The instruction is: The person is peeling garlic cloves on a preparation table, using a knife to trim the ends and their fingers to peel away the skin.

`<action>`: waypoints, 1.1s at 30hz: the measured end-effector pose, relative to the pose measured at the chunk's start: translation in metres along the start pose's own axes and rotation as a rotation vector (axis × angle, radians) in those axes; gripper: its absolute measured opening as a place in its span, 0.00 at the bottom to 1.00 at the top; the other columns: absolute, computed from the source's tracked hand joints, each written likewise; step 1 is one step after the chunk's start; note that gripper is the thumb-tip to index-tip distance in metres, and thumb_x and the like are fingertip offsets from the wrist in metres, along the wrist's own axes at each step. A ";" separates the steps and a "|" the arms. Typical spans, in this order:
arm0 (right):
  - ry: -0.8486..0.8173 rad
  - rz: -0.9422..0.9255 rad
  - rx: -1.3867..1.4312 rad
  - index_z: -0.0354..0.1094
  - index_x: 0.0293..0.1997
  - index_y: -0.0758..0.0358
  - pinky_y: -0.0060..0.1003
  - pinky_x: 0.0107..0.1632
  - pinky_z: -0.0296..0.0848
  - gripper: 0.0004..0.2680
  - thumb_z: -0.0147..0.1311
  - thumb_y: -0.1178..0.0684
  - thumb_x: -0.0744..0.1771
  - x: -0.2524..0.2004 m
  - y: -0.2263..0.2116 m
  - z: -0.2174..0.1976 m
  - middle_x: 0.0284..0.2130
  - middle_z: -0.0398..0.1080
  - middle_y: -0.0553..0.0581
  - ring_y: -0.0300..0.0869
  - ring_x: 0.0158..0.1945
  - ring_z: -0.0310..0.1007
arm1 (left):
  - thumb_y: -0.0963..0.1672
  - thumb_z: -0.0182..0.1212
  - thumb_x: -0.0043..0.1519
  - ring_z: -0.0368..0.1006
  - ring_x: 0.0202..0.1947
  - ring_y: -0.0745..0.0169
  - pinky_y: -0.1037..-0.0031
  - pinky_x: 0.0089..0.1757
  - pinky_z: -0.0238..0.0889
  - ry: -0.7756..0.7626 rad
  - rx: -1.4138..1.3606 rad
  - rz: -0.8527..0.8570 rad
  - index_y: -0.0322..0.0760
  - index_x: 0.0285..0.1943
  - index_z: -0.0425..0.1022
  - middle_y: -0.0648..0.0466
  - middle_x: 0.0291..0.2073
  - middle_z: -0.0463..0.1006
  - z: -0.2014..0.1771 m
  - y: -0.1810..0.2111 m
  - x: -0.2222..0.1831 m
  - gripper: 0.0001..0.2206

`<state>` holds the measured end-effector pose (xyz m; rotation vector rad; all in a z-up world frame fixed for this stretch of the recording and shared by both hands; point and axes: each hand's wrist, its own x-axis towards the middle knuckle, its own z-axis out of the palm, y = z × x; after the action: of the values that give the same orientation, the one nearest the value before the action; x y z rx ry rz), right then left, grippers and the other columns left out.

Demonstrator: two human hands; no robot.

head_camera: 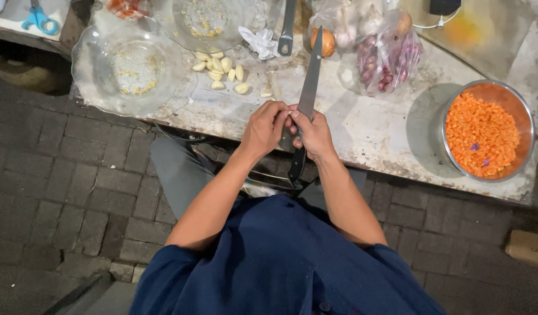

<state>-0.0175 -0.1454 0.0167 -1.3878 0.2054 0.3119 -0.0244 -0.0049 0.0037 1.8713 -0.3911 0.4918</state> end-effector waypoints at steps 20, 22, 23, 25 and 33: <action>-0.147 -0.017 -0.197 0.67 0.43 0.72 0.27 0.14 0.63 0.05 0.48 0.60 0.69 0.005 -0.014 -0.010 0.26 0.68 0.62 0.42 0.27 0.67 | 0.39 0.53 0.66 0.71 0.22 0.55 0.73 0.25 0.64 0.008 -0.040 -0.084 0.37 0.39 0.73 0.53 0.23 0.73 -0.007 0.002 -0.003 0.04; -0.171 -0.002 -0.183 0.67 0.43 0.71 0.27 0.14 0.63 0.04 0.47 0.60 0.69 0.007 -0.017 -0.011 0.26 0.67 0.62 0.42 0.27 0.67 | 0.39 0.52 0.66 0.70 0.22 0.57 0.74 0.25 0.65 0.011 -0.041 -0.082 0.38 0.40 0.72 0.53 0.23 0.73 -0.007 0.004 -0.002 0.04; -0.196 0.000 -0.196 0.67 0.42 0.71 0.27 0.14 0.62 0.04 0.47 0.60 0.69 0.007 -0.017 -0.013 0.26 0.67 0.62 0.42 0.28 0.67 | 0.38 0.54 0.66 0.71 0.22 0.55 0.73 0.25 0.65 0.003 -0.037 -0.081 0.37 0.40 0.73 0.51 0.24 0.73 -0.007 0.005 -0.002 0.03; -0.220 0.005 -0.207 0.66 0.41 0.71 0.28 0.14 0.62 0.04 0.47 0.60 0.69 0.008 -0.019 -0.015 0.26 0.67 0.63 0.42 0.28 0.66 | 0.38 0.55 0.65 0.72 0.23 0.52 0.72 0.26 0.65 -0.007 -0.032 -0.081 0.36 0.40 0.73 0.48 0.24 0.73 -0.007 0.003 -0.003 0.03; -0.346 0.023 -0.159 0.66 0.38 0.71 0.28 0.14 0.58 0.02 0.51 0.62 0.68 0.015 -0.023 -0.022 0.24 0.66 0.63 0.41 0.24 0.63 | 0.38 0.55 0.65 0.74 0.24 0.53 0.71 0.28 0.69 -0.033 -0.126 -0.103 0.35 0.40 0.74 0.49 0.25 0.76 -0.014 0.007 -0.003 0.04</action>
<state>0.0054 -0.1688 0.0294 -1.4635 -0.0912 0.5914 -0.0321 0.0067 0.0120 1.7690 -0.3377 0.3591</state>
